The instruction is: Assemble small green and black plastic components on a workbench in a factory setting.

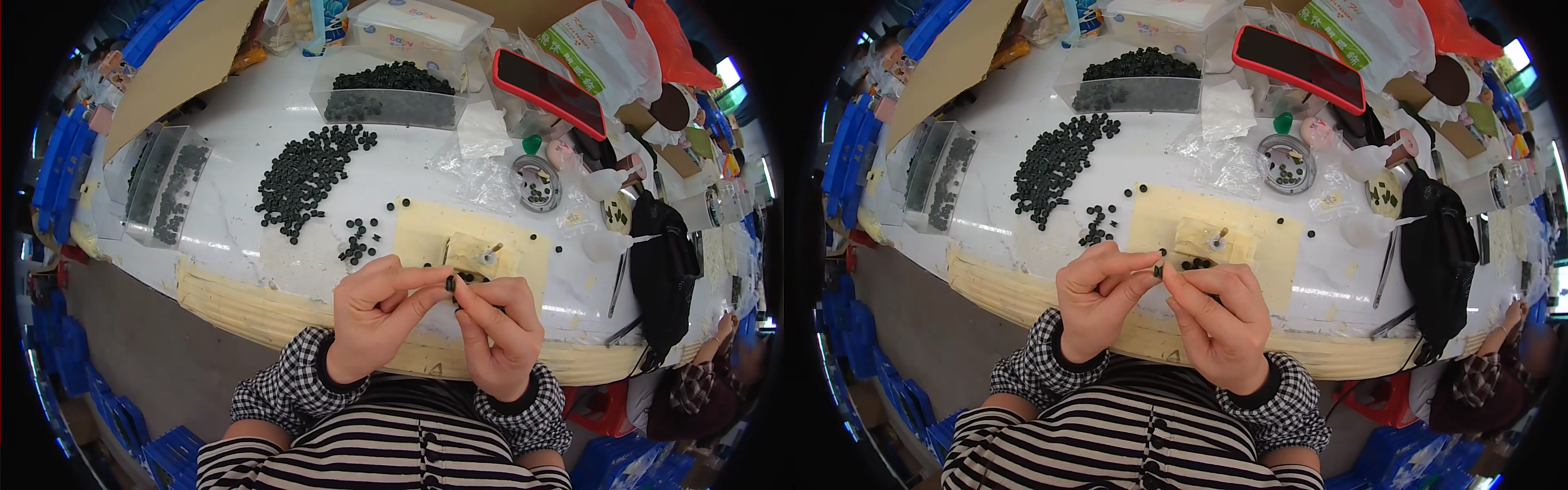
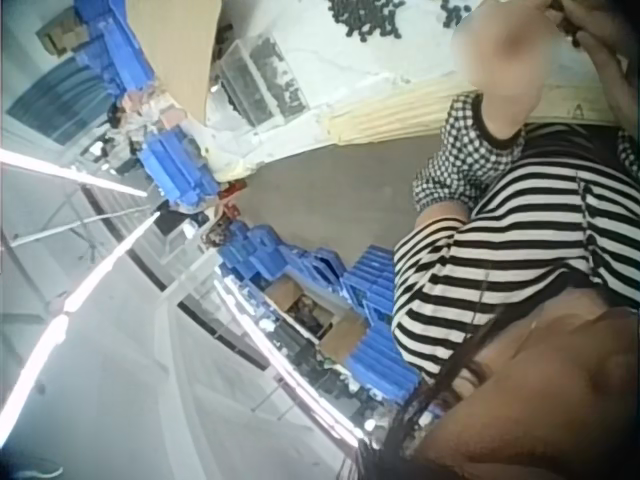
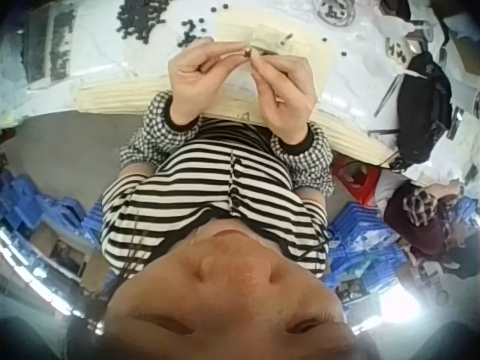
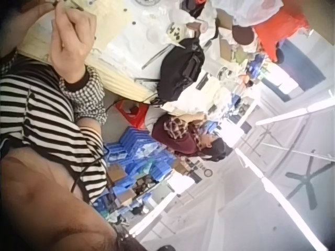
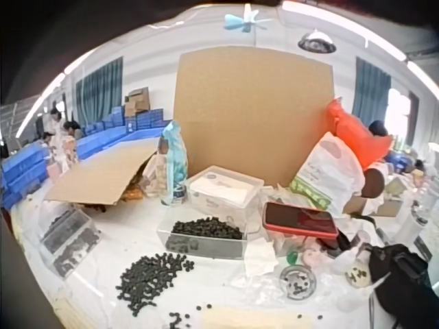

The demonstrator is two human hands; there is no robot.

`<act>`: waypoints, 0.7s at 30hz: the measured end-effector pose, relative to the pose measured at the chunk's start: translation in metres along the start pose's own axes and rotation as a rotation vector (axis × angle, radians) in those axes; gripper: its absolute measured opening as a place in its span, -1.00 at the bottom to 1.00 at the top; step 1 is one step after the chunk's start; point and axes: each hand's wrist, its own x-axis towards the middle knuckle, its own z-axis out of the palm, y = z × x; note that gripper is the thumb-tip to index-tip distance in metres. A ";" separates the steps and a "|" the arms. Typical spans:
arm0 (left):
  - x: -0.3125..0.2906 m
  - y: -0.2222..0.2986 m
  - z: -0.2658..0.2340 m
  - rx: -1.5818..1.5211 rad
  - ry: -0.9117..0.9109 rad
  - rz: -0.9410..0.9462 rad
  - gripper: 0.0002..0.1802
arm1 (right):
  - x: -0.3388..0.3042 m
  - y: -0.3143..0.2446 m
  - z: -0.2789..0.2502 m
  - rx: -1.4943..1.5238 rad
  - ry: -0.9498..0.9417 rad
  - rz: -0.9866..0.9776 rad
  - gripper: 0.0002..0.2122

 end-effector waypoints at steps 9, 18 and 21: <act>0.001 -0.002 -0.001 -0.026 -0.008 -0.012 -0.73 | 0.000 0.001 0.000 -0.010 0.003 -0.014 -0.66; 0.001 -0.003 -0.001 -0.033 -0.005 0.001 -0.73 | 0.001 -0.001 0.000 -0.013 -0.005 -0.020 -0.67; 0.001 -0.003 -0.002 -0.009 -0.006 0.008 -0.72 | 0.000 0.000 0.000 -0.009 -0.008 -0.017 -0.67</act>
